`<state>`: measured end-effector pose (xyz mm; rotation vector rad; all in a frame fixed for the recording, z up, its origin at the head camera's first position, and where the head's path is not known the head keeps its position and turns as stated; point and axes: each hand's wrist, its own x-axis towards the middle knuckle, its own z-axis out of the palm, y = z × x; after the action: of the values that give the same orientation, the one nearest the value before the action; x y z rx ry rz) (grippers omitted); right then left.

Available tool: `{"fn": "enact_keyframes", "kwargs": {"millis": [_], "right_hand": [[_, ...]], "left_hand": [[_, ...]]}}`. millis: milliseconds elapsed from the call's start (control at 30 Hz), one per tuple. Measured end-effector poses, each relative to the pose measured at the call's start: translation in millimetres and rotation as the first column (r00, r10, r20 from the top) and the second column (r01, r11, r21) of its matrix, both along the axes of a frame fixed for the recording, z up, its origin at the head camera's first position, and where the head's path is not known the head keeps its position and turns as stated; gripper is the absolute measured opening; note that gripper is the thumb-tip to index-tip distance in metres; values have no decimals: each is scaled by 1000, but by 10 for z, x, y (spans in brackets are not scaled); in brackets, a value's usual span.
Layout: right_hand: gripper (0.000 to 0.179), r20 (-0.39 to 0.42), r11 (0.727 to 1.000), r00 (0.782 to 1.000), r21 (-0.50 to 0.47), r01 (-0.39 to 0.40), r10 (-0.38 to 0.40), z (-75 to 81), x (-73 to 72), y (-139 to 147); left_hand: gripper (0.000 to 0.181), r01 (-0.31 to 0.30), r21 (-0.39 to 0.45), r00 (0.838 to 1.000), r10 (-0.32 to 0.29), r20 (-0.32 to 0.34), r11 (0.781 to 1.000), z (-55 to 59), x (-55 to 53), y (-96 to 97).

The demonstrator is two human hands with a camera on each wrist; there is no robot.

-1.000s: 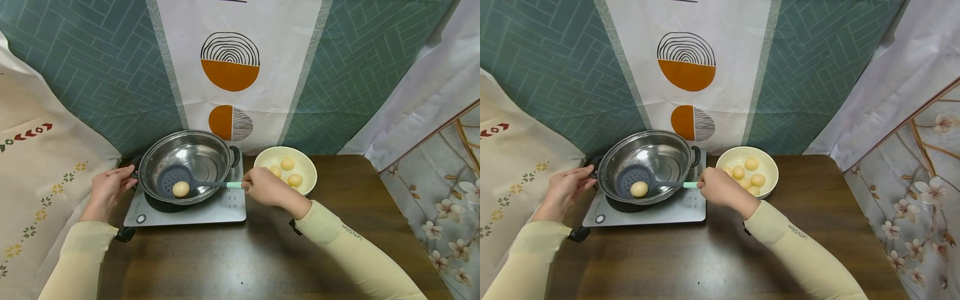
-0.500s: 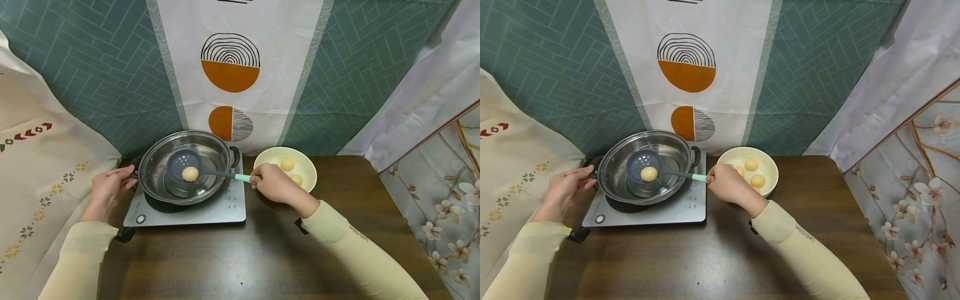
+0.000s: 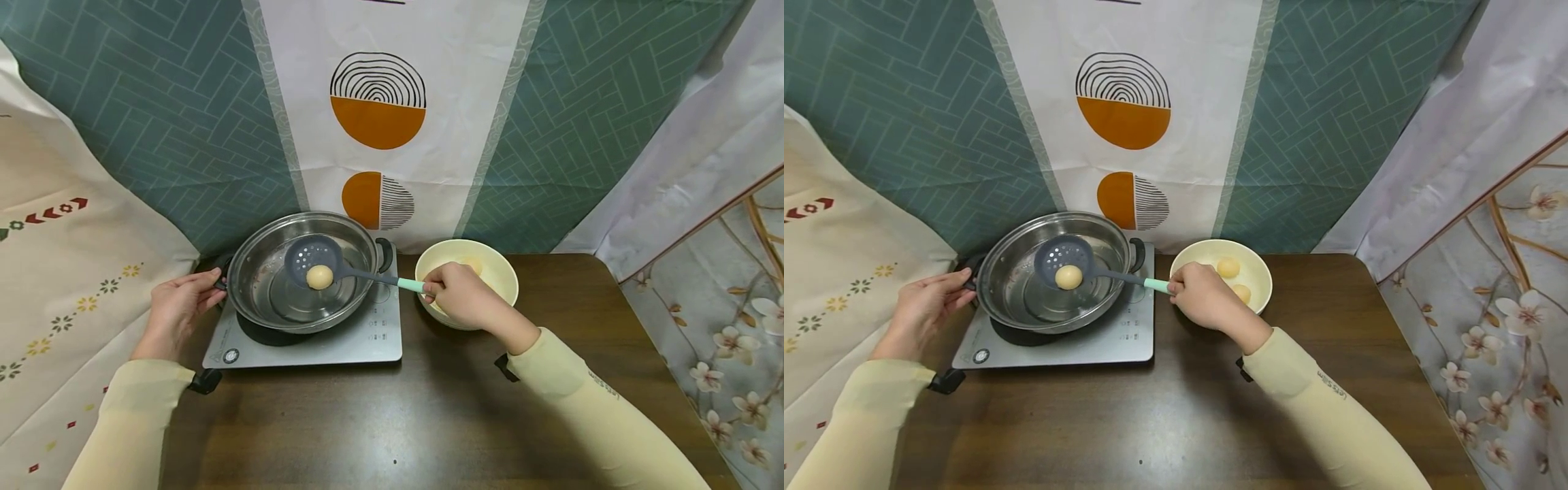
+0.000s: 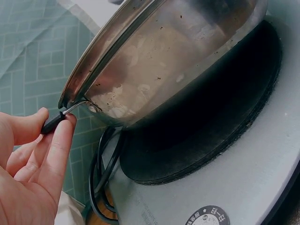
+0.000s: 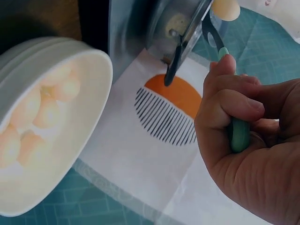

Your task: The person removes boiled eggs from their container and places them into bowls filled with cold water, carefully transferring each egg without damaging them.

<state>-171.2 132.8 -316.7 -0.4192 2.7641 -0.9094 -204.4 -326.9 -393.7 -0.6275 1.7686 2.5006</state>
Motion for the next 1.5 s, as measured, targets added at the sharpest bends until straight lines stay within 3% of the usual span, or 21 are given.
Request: {"fn": "enact_keyframes", "kwargs": {"millis": [433, 700, 1167, 1500], "right_hand": [[22, -11, 994, 994, -1, 106, -106, 121, -1, 535], [24, -17, 985, 985, 24, 170, -170, 114, 105, 946], [31, -36, 950, 955, 99, 296, -293, -151, 385, 1600], [34, -91, 921, 938, 181, 346, -335, -360, 543, 1935]], "left_hand": [[13, 5, -10, 1000, -5, -1, 1000, 10, -18, 6], [13, -9, -13, 1000, 9, 7, 1000, -5, -23, 1], [10, 5, 16, 1000, -5, -9, 1000, 32, 9, 13], [10, 9, 4, 1000, -8, -12, 1000, 4, -2, 2]]}}
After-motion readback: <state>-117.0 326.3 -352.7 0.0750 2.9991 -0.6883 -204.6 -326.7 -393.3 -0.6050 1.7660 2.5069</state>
